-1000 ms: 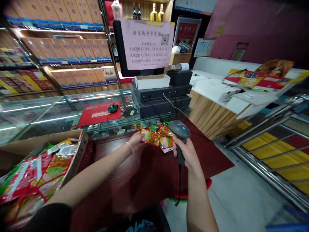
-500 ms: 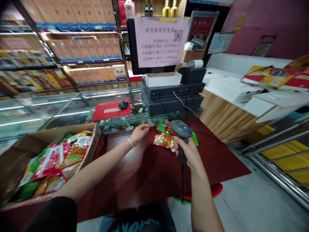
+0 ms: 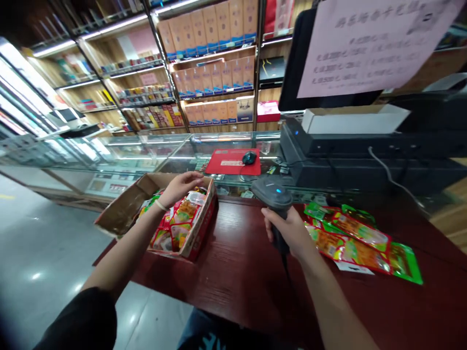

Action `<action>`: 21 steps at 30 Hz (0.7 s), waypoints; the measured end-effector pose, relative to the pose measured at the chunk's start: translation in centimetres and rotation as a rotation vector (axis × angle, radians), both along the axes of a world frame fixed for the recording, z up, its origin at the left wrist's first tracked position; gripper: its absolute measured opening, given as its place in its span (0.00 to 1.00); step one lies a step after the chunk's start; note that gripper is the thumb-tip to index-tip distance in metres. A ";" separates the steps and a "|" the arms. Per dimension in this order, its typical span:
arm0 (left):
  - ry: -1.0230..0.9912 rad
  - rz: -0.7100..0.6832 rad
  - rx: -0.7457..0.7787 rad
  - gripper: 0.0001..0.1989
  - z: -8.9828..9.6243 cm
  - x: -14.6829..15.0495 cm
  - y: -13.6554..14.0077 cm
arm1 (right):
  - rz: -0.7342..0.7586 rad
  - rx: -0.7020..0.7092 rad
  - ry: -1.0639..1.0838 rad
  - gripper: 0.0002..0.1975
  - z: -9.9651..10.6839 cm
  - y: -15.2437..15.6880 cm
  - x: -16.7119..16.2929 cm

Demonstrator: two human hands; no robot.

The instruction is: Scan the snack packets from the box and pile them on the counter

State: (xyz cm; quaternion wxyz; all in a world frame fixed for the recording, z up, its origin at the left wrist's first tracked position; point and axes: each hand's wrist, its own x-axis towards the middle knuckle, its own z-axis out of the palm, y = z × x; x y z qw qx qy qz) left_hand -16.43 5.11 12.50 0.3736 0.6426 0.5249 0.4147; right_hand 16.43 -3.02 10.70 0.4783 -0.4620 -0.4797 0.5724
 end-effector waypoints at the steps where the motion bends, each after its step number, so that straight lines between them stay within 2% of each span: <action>1: 0.083 0.040 -0.014 0.16 -0.3 -1.9 0.1 | 0.034 0.003 0.003 0.19 0.1 0.4 -1.2; 4: 0.311 0.112 -0.054 0.14 -1.6 -6.2 0.1 | 0.143 0.014 0.024 0.19 0.1 1.4 -4.4; 7: 0.376 0.171 -0.081 0.15 -3.3 -8.1 -0.2 | 0.215 0.005 0.032 0.19 0.3 2.1 -6.9; 10: 0.412 0.229 -0.076 0.16 -4.8 -8.2 -0.5 | 0.247 -0.018 0.033 0.19 0.4 2.6 -8.7; 13: 0.557 0.246 0.002 0.16 -5.6 -7.7 -0.7 | 0.245 -0.033 0.044 0.18 0.2 2.8 -9.6; 17: 0.661 0.168 0.003 0.15 -6.0 -7.6 -0.7 | 0.246 -0.024 0.053 0.18 -0.6 2.9 -9.9; 21: 0.713 0.049 -0.082 0.21 -6.0 -8.1 -0.6 | 0.271 -0.029 0.059 0.19 -1.6 3.1 -9.7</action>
